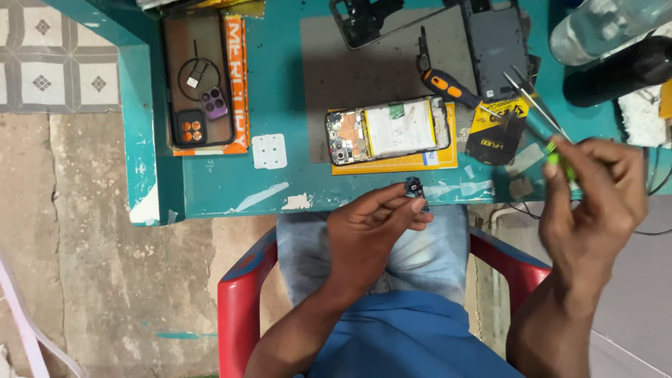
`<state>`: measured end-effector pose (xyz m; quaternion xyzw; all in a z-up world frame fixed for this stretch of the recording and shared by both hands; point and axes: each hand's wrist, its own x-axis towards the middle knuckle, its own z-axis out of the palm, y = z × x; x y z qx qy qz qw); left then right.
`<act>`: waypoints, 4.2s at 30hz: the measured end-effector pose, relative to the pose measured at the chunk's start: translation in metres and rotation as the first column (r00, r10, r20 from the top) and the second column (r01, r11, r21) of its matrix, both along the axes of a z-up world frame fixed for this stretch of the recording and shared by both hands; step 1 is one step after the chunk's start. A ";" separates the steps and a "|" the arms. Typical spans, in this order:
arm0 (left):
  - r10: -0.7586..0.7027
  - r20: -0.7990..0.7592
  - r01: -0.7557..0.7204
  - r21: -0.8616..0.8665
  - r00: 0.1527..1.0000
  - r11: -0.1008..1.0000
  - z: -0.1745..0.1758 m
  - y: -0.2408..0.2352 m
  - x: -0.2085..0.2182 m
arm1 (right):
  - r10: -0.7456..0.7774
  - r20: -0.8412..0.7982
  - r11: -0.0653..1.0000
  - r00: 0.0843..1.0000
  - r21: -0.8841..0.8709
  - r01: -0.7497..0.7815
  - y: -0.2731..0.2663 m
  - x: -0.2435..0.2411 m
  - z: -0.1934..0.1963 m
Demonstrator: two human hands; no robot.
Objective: The person cleans a small electronic component using a brush and liquid from a bottle, then uses tweezers to place the component onto a disassembled mobile phone on the workbench.
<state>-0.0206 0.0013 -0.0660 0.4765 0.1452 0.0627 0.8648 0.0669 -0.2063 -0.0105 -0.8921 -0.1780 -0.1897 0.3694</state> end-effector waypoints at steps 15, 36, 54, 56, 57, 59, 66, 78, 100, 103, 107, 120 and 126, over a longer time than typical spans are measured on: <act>-0.028 0.006 0.027 0.080 1.000 0.996 -0.001 0.003 -0.009 | 0.252 -0.183 0.965 0.950 -0.029 -0.261 0.021 -0.024 0.003; -0.175 -0.026 0.175 0.008 0.984 0.984 0.002 0.009 -0.015 | 0.525 -0.186 0.845 0.830 0.226 -0.484 0.031 -0.015 -0.011; -0.346 0.093 0.358 -0.283 0.934 0.890 0.006 0.018 -0.017 | 0.529 -0.042 0.802 0.847 0.349 -0.484 0.035 -0.024 -0.019; -0.348 0.084 0.358 -0.270 0.934 0.894 0.009 0.018 -0.017 | 0.518 -0.037 0.809 0.854 0.345 -0.476 0.034 -0.025 -0.019; -0.354 0.067 0.359 -0.248 0.933 0.900 0.010 0.017 -0.017 | 0.518 -0.040 0.809 0.855 0.346 -0.474 0.033 -0.025 -0.020; -0.364 0.032 0.362 -0.205 0.931 0.909 0.014 0.017 -0.018 | 0.515 -0.042 0.809 0.856 0.354 -0.470 0.032 -0.025 -0.020; -0.335 -0.015 0.334 -0.047 0.942 0.941 0.027 0.012 -0.020 | 0.506 -0.049 0.809 0.861 0.372 -0.455 0.030 -0.026 -0.023; -0.183 0.060 0.094 0.681 0.981 0.726 0.045 0.013 -0.015 | 0.504 -0.180 0.833 0.845 0.361 -0.420 0.031 -0.024 -0.014; -0.226 0.235 0.194 0.153 0.945 0.969 0.030 0.016 -0.019 | 0.559 0.356 0.734 0.749 0.209 -0.646 0.032 -0.022 -0.017; -0.239 0.194 0.213 0.149 0.951 0.966 0.030 0.016 -0.020 | 0.557 0.379 0.727 0.739 0.208 -0.655 0.032 -0.020 -0.022; -0.266 0.242 0.246 0.113 0.933 0.963 0.032 0.017 -0.018 | 0.506 0.386 0.711 0.772 0.319 -0.626 0.032 -0.017 -0.034; -0.187 0.191 0.169 0.109 0.964 0.980 0.026 0.013 -0.020 | 0.373 0.131 0.780 0.919 0.492 -0.387 0.033 -0.028 -0.039; -0.190 0.108 0.177 0.121 0.976 0.977 0.021 0.012 -0.019 | 0.420 -0.011 0.758 0.908 0.554 -0.344 0.014 -0.041 -0.045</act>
